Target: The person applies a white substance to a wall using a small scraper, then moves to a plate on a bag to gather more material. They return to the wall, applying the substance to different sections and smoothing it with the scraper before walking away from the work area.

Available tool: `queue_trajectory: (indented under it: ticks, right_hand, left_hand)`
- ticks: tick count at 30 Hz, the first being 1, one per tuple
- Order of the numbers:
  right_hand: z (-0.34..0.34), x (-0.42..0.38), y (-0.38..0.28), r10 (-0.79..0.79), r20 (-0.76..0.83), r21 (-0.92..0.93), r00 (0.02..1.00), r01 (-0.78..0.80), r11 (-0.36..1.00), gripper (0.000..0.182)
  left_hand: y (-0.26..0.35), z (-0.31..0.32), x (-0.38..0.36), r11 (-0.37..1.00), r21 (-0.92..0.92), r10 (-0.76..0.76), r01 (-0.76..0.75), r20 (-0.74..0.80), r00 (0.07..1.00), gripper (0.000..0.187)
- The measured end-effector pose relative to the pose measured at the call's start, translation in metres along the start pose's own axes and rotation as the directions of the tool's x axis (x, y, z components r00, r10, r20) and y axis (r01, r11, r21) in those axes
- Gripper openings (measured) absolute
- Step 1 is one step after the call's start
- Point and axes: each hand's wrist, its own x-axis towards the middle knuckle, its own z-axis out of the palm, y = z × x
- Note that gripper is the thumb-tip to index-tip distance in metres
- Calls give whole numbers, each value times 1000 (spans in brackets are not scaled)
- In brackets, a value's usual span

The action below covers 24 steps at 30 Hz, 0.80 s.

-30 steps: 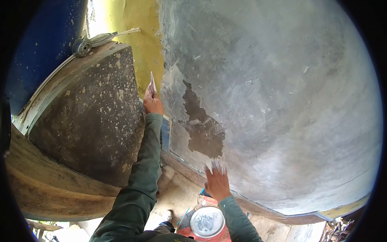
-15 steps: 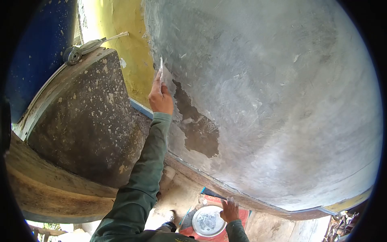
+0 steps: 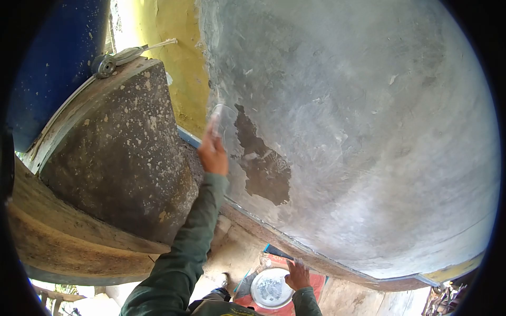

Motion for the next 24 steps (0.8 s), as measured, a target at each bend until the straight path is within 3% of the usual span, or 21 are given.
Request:
queue_trajectory:
  ticks: [2,5,9,12,14,19,21,22,24]
  right_hand:
    - [4,-8,7,36,39,36,999,-37,999,65]
    - [9,-21,11,84,76,74,994,-90,993,66]
    - [26,-42,20,141,121,78,983,-151,985,66]
    - [33,-50,27,154,148,85,977,-168,982,66]
    - [30,-52,25,167,168,109,971,-187,976,66]
    - [30,-42,20,156,192,127,969,-182,975,67]
    - [27,-35,13,143,163,125,976,-164,979,66]
    - [26,-31,11,140,162,120,977,-160,980,66]
    - [24,-27,10,108,97,149,989,-122,981,66]
  left_hand:
    - [-26,-6,20,985,37,-161,168,-129,978,41]
    - [-68,-7,37,978,99,-161,182,-192,968,39]
    - [-67,1,34,971,61,-221,230,-134,966,38]
    - [-50,6,29,989,16,-144,146,-97,985,40]
    - [-39,11,16,994,112,14,-13,-3,1000,37]
    - [-8,26,-16,992,59,105,-108,63,993,41]
    - [3,25,-32,983,94,139,-155,162,977,57]
    - [7,19,-39,983,96,138,-154,156,978,57]
    - [14,12,-51,949,91,258,-301,319,912,54]
